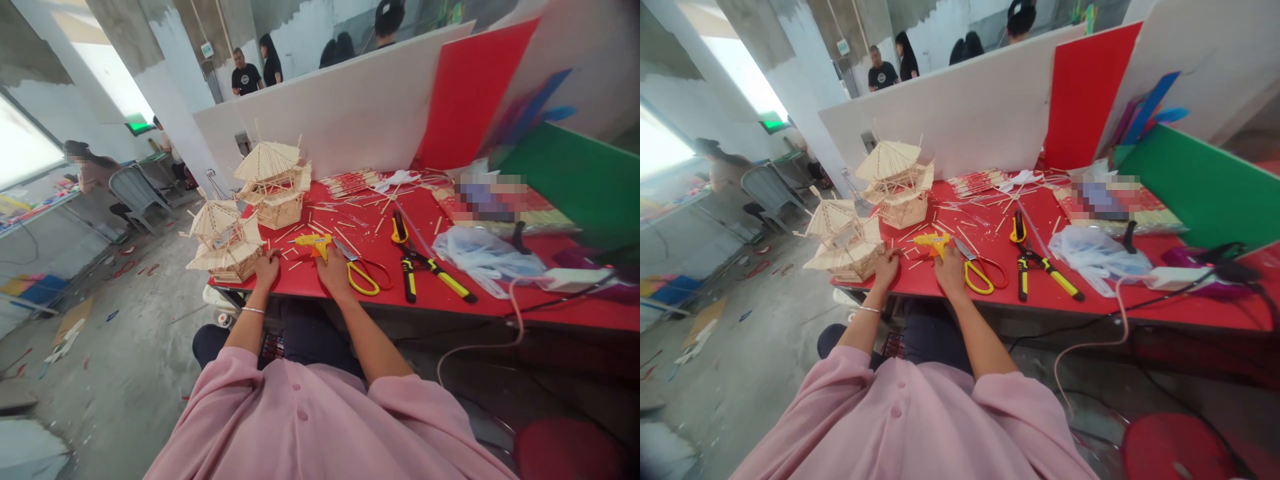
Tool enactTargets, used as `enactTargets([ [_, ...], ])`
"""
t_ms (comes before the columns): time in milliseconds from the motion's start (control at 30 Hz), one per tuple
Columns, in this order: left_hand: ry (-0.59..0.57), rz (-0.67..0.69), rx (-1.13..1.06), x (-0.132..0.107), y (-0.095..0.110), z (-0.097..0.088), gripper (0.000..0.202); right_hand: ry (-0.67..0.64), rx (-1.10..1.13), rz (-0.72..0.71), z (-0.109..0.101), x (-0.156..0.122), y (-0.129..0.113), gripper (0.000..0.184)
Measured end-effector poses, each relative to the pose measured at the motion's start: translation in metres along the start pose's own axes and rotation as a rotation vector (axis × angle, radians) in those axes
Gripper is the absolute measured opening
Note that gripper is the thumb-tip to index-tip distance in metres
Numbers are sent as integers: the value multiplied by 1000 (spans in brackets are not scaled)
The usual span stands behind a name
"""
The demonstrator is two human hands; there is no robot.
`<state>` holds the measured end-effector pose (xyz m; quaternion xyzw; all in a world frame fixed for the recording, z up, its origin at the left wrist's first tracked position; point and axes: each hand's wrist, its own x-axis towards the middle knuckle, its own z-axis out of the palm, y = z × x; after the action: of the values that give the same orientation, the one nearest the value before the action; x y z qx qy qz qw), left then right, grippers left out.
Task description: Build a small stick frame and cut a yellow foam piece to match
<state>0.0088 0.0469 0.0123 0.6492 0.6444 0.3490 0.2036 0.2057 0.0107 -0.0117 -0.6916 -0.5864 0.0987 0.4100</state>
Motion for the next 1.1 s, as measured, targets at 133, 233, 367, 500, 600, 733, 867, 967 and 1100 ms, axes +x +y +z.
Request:
enactTargets([
  [133,-7,2,-1,1,-2,1,38,5,11,0,1,0,1,31],
  [233,-7,1,-7,1,-2,1,39,13,15,-4,1,0,2,33],
  [367,-3,0,-16,1,-1,1,39,19,12,-14,2,0,4,35],
  [500,-1,-4,-16,0,0,1,39,12,10,-18,1,1,5,35],
  [600,1,-12,-6,0,1,1,38,10,15,-23,0,2,5,33],
  [733,-2,-18,10,0,3,0,37,14,27,-27,0,2,4,31],
  [867,2,-13,10,-2,4,-1,40,26,36,-24,0,1,4,33],
  [967,6,-7,5,-2,4,-1,39,28,37,-23,-1,1,3,32],
  [1100,12,-9,6,-2,3,-1,38,12,32,-17,-1,1,2,30],
])
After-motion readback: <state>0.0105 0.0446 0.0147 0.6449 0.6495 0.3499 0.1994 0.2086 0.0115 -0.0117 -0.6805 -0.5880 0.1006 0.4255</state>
